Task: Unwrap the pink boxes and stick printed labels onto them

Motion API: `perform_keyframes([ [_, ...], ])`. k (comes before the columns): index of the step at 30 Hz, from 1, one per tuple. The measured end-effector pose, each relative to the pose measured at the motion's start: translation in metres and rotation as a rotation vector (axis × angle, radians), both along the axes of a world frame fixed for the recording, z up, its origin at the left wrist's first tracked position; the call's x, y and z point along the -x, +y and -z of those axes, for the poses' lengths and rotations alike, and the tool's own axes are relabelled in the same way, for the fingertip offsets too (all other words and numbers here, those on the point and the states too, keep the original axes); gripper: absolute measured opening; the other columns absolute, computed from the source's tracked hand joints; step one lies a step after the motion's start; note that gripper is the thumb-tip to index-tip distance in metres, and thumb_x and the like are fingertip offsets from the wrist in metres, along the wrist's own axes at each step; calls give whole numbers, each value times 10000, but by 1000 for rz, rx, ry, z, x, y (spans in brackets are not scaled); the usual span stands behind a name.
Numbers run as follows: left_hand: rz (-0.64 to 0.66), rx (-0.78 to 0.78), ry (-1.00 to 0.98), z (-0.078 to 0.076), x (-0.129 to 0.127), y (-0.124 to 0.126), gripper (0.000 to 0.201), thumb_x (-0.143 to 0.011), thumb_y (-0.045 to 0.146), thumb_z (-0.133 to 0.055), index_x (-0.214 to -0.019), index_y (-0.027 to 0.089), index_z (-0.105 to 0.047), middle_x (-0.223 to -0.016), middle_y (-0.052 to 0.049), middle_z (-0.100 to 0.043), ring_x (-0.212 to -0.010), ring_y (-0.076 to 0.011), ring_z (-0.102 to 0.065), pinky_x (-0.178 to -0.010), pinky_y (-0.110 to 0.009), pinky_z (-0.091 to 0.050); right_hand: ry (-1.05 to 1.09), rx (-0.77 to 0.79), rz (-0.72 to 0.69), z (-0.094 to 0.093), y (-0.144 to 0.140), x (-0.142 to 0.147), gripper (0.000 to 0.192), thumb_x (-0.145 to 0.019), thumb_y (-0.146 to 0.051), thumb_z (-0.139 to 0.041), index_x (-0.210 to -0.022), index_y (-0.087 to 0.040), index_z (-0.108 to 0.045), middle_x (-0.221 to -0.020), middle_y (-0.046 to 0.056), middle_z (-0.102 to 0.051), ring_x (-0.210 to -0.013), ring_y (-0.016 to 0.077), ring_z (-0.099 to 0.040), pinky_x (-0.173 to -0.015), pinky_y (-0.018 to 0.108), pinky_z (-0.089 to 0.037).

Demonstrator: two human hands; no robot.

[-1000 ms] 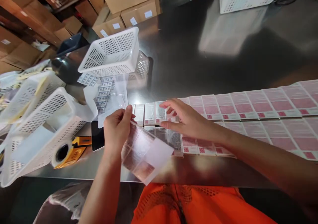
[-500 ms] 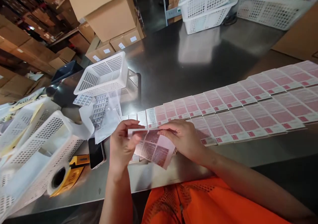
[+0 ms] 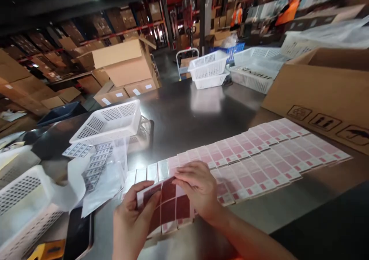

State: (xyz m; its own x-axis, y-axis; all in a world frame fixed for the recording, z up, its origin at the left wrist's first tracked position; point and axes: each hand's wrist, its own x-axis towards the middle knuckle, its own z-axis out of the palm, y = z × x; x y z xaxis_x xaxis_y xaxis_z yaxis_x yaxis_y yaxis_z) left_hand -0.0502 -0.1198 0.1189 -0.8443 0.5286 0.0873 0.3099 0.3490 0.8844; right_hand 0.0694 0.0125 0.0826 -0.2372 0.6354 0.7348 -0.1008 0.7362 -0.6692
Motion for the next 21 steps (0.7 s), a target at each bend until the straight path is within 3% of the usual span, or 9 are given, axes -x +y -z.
perform_keyframes([
  [3, 17, 29, 85, 3, 0, -1, 433, -653, 548, -767, -942, 228, -724, -557, 36, -633, -474, -131, -536, -502, -221, -453, -30, 121, -69, -2, 1, -2, 126, -780, -173, -785, -739, -283, -740, -794, -24, -765, -807, 212, -698, -763, 385, -527],
  [7, 21, 6, 153, 0, -7, -2, 363, -664, 540, -757, -877, 248, -725, -498, 72, -565, -388, -94, -423, -453, -208, -402, -76, 204, -42, -5, 2, -6, 80, -777, -238, -799, -791, -270, -726, -805, -4, -754, -797, 217, -695, -748, 374, -525],
  [12, 37, 24, 212, -1, -14, -4, 303, -695, 502, -724, -894, 274, -720, -580, 60, -636, -433, -120, -515, -478, -221, -433, -92, 146, -37, -8, 1, -10, 125, -805, -234, -776, -710, -261, -699, -774, -21, -759, -777, 208, -700, -795, 381, -496],
  [16, 20, 114, 228, 3, -11, -7, 314, -721, 510, -701, -949, 295, -707, -635, 50, -681, -474, -147, -595, -480, -229, -442, -118, 177, 20, -10, -1, -10, 61, -803, -275, -781, -806, -267, -721, -802, -11, -761, -791, 207, -697, -785, 374, -514],
  [21, 41, 40, 229, -4, -17, -7, 278, -727, 450, -728, -928, 258, -711, -696, 38, -715, -491, -128, -574, -471, -224, -424, -141, 127, -28, -14, -4, -13, 152, -832, -174, -725, -712, -264, -703, -800, -25, -765, -815, 196, -703, -837, 394, -490],
])
